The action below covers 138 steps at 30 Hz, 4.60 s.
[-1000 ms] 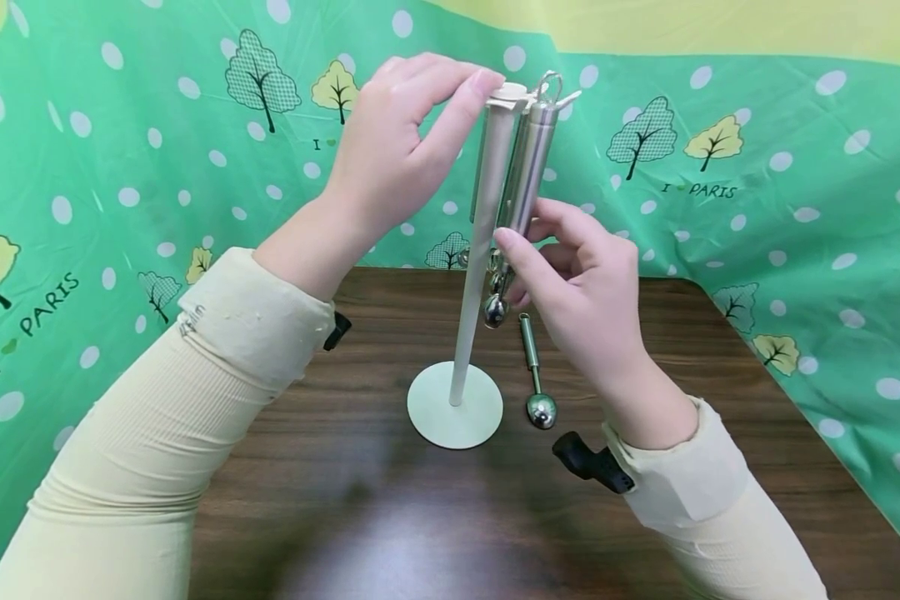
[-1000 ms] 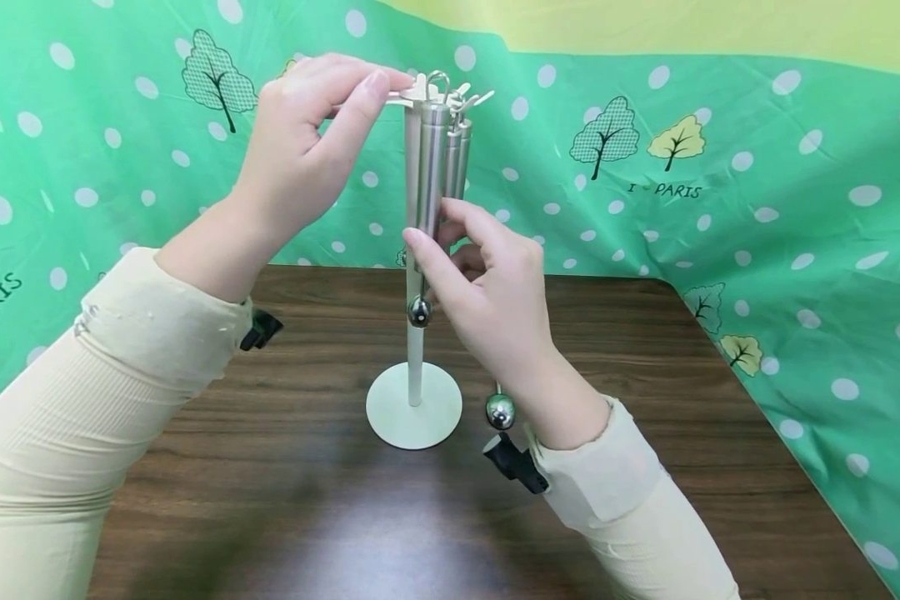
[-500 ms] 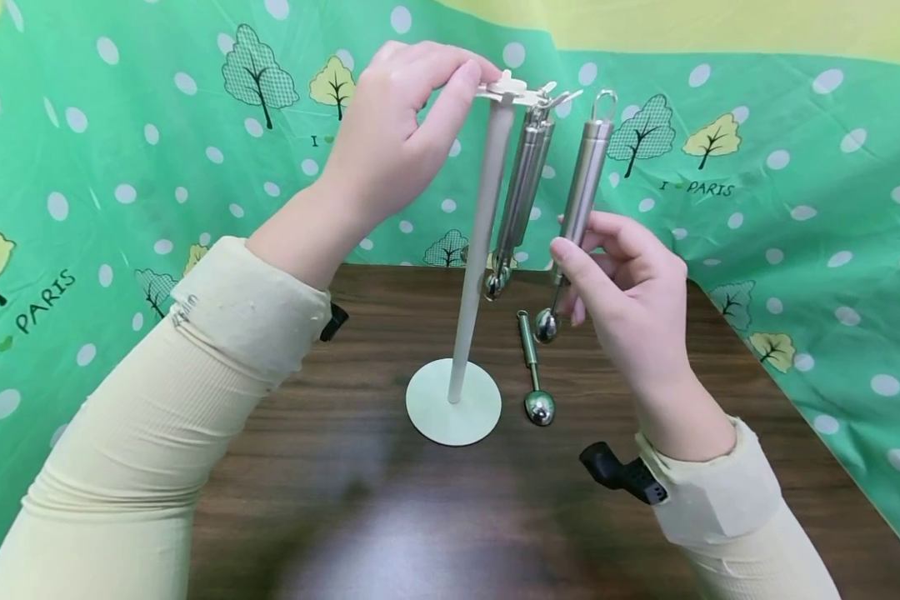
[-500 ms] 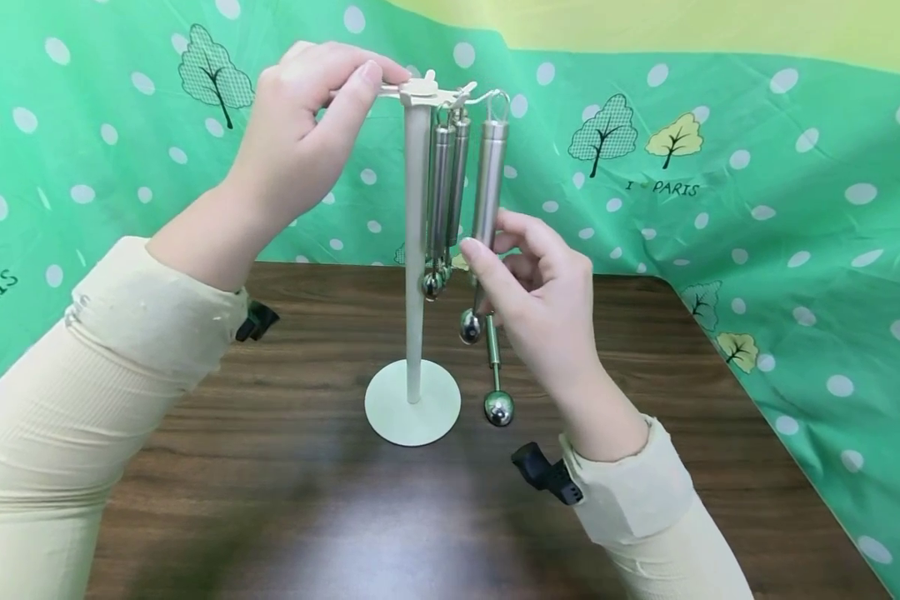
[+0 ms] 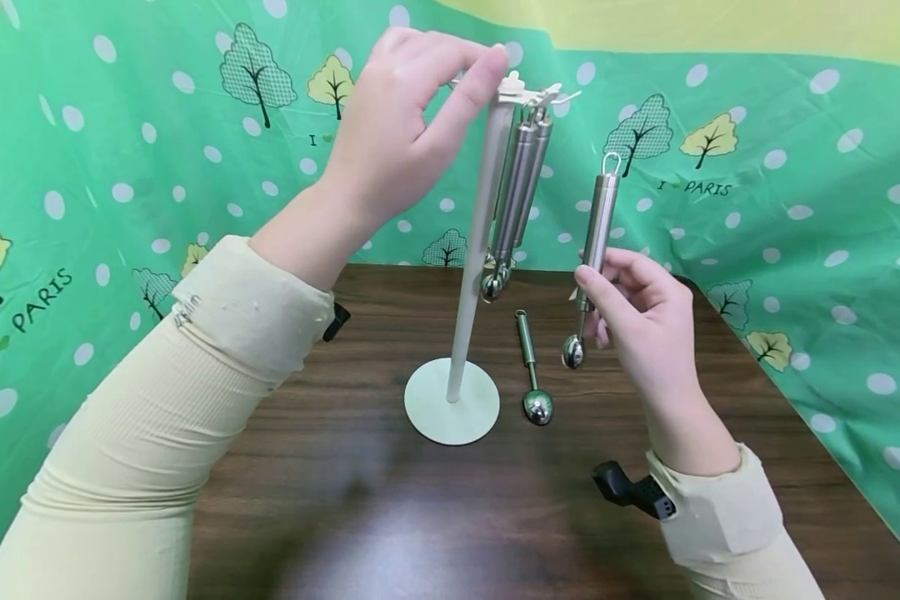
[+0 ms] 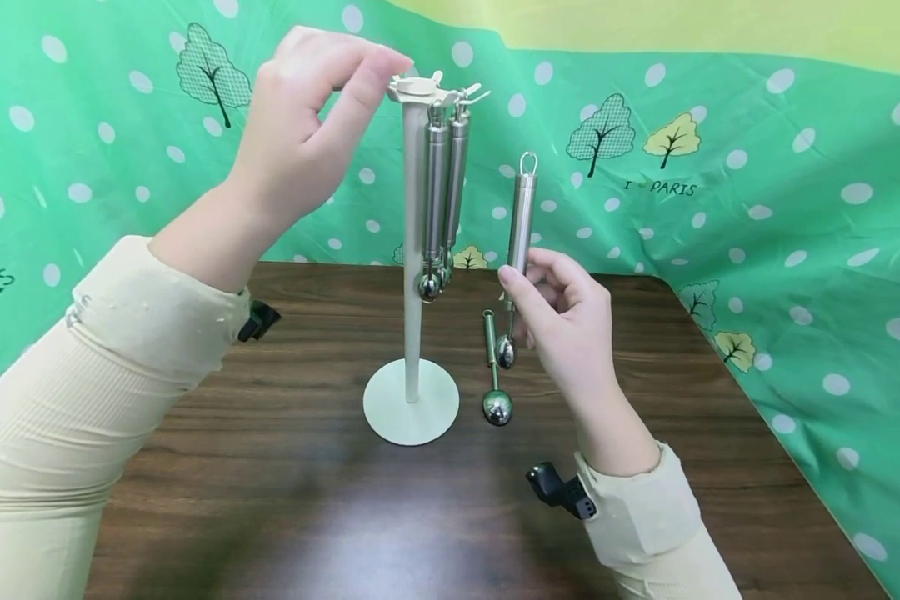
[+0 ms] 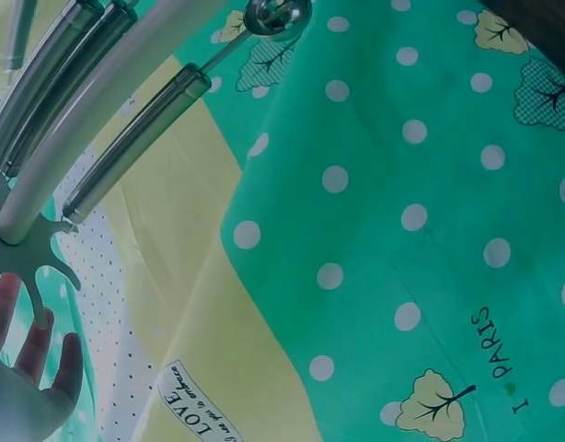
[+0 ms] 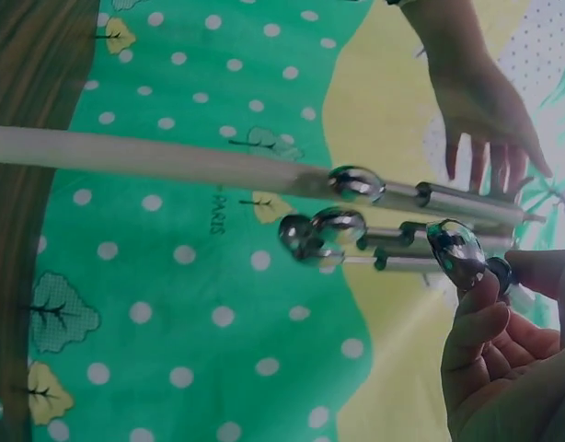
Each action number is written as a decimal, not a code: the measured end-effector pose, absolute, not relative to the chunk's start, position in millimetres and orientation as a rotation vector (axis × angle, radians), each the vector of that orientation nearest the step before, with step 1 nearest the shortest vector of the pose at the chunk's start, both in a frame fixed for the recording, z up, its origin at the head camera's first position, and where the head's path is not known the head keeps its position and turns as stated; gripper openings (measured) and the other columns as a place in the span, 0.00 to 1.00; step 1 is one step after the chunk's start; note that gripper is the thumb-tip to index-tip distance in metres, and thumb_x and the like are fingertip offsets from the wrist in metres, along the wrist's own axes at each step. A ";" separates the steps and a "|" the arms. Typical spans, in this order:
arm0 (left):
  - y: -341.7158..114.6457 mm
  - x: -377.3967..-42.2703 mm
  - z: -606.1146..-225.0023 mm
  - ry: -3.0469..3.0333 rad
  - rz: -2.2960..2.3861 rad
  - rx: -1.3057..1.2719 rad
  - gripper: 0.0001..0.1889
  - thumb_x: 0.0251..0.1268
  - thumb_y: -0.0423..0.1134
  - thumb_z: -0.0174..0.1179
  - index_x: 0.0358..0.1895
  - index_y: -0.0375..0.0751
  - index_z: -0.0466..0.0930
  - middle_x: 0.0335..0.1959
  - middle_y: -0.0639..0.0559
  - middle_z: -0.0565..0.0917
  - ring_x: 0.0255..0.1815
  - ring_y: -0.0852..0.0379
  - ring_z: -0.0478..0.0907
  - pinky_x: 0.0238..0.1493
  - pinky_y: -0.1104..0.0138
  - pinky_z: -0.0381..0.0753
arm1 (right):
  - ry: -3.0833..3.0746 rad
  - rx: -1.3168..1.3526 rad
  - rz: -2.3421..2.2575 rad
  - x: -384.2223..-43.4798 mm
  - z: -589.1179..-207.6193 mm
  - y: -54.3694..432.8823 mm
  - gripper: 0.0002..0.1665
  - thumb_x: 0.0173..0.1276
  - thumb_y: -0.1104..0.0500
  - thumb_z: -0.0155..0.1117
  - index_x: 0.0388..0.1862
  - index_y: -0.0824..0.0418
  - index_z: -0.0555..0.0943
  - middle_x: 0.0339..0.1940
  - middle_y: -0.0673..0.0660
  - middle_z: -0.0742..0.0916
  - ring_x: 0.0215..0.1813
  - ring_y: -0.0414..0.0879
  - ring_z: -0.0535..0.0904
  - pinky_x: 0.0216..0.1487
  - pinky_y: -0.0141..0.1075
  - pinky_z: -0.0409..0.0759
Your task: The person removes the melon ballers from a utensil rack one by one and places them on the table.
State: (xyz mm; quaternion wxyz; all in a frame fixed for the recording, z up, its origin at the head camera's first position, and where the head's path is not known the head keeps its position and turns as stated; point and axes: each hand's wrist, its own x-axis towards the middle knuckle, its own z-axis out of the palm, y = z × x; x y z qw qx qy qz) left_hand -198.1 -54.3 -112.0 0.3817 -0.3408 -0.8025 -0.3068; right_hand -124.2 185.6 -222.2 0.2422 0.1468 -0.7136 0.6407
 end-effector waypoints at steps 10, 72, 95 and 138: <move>-51.2 -197.2 -112.1 -2.057 -0.671 -0.897 0.18 0.78 0.46 0.45 0.49 0.50 0.87 0.52 0.60 0.87 0.55 0.57 0.75 0.58 0.74 0.67 | -2.047 0.236 1.788 -138.4 -247.1 202.0 0.04 0.68 0.62 0.66 0.39 0.54 0.85 0.20 0.47 0.81 0.13 0.39 0.70 0.16 0.27 0.70; -55.5 -204.7 -113.1 -2.074 -0.863 -0.969 0.19 0.77 0.39 0.42 0.53 0.48 0.86 0.52 0.61 0.87 0.50 0.62 0.72 0.54 0.76 0.67 | -2.915 -0.290 1.558 -220.3 -397.1 263.3 0.26 0.75 0.51 0.57 0.54 0.74 0.77 0.22 0.47 0.84 0.16 0.35 0.70 0.20 0.30 0.72; -55.4 -205.8 -113.6 -2.074 -0.878 -0.954 0.19 0.77 0.40 0.43 0.52 0.49 0.86 0.51 0.62 0.87 0.46 0.63 0.70 0.51 0.75 0.67 | -2.964 -0.324 1.408 -225.1 -403.7 261.0 0.24 0.74 0.51 0.58 0.56 0.70 0.76 0.32 0.56 0.82 0.20 0.39 0.75 0.22 0.33 0.80; -56.8 -204.0 -113.1 -2.071 -0.901 -0.998 0.16 0.78 0.43 0.47 0.55 0.49 0.85 0.54 0.63 0.86 0.58 0.65 0.72 0.61 0.76 0.64 | -2.377 0.127 1.679 -166.4 -280.9 196.0 0.11 0.72 0.55 0.62 0.46 0.61 0.82 0.21 0.44 0.80 0.17 0.37 0.73 0.17 0.31 0.76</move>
